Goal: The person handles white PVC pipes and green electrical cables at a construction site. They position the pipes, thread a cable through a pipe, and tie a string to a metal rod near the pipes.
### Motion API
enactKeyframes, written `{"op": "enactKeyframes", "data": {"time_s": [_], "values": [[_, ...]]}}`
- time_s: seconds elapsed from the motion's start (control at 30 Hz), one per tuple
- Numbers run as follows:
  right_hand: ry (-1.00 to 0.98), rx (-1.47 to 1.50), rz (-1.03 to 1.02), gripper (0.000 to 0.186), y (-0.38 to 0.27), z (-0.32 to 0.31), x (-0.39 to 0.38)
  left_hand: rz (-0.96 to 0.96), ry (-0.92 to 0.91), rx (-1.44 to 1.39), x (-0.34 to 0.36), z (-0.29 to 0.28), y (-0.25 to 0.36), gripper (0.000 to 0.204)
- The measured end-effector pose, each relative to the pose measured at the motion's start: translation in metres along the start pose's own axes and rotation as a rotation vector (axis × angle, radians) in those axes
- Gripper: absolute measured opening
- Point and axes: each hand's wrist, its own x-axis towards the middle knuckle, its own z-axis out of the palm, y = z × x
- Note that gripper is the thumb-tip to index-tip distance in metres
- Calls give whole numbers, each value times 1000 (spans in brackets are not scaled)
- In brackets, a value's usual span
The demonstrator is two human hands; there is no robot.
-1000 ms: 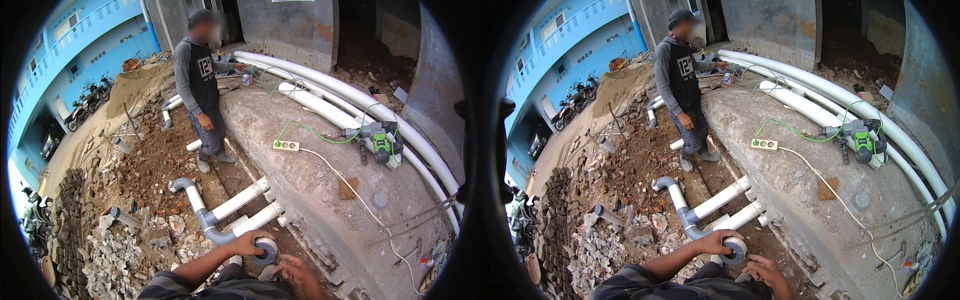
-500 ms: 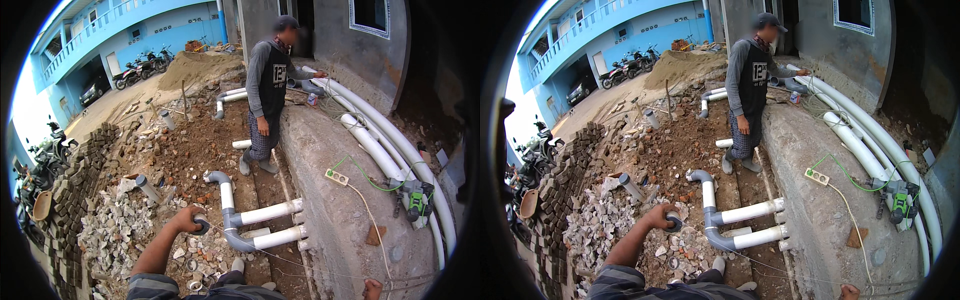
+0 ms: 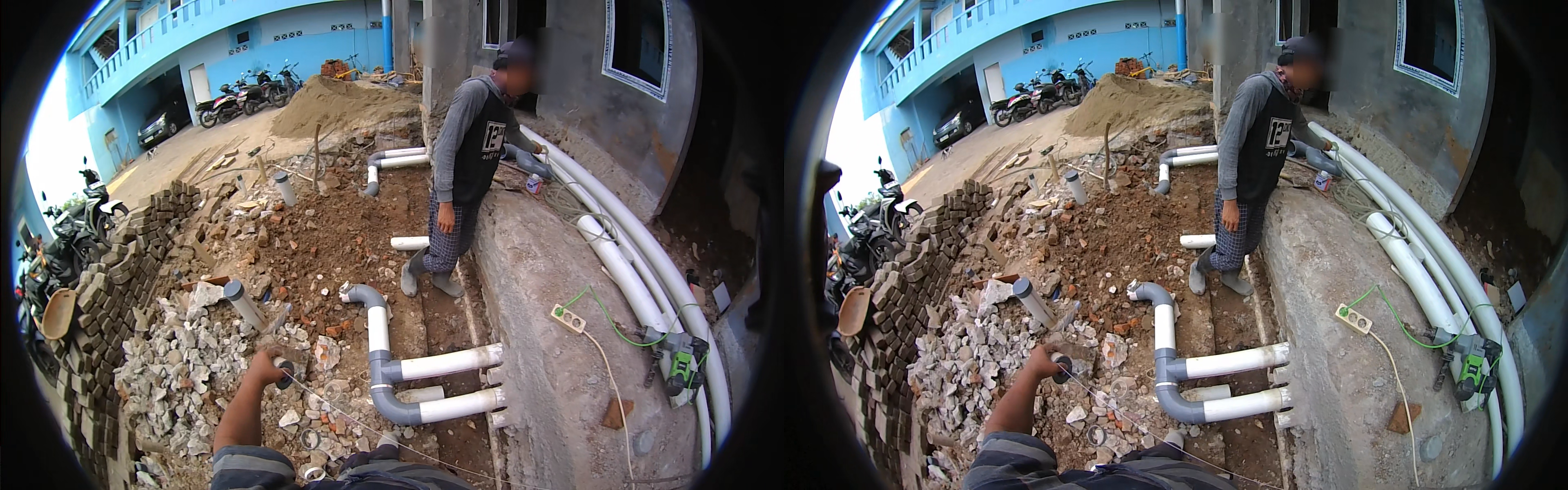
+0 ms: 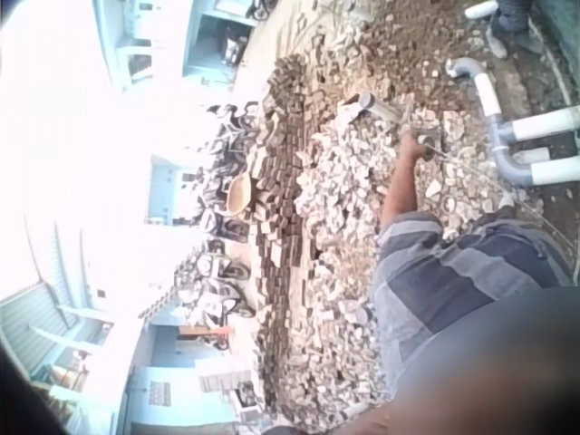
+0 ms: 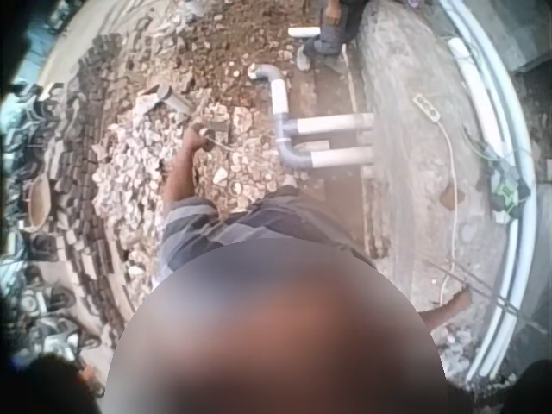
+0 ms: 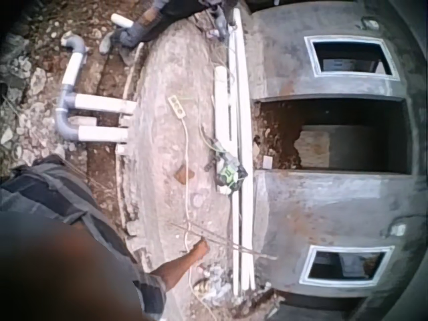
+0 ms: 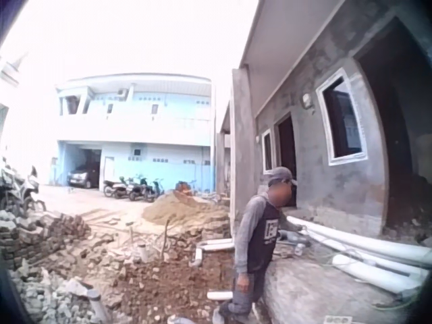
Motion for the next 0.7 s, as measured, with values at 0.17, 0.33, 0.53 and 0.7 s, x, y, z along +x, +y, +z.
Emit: {"op": "enactKeyframes", "data": {"time_s": [0.17,0.33,0.53,0.7], "values": [[13,135,47,47,-72,70,-13,-63,-197,-29,-2,44,-12,58],[-280,669,-71,8,-133,209,-59,120,-375,-12,-15,96,8,49],[-666,562,-338,12,-181,264,-174,48,-490,-73,-44,136,13,40],[-715,408,-303,9,-177,269,-177,-120,-472,18,-88,136,-32,48]]}}
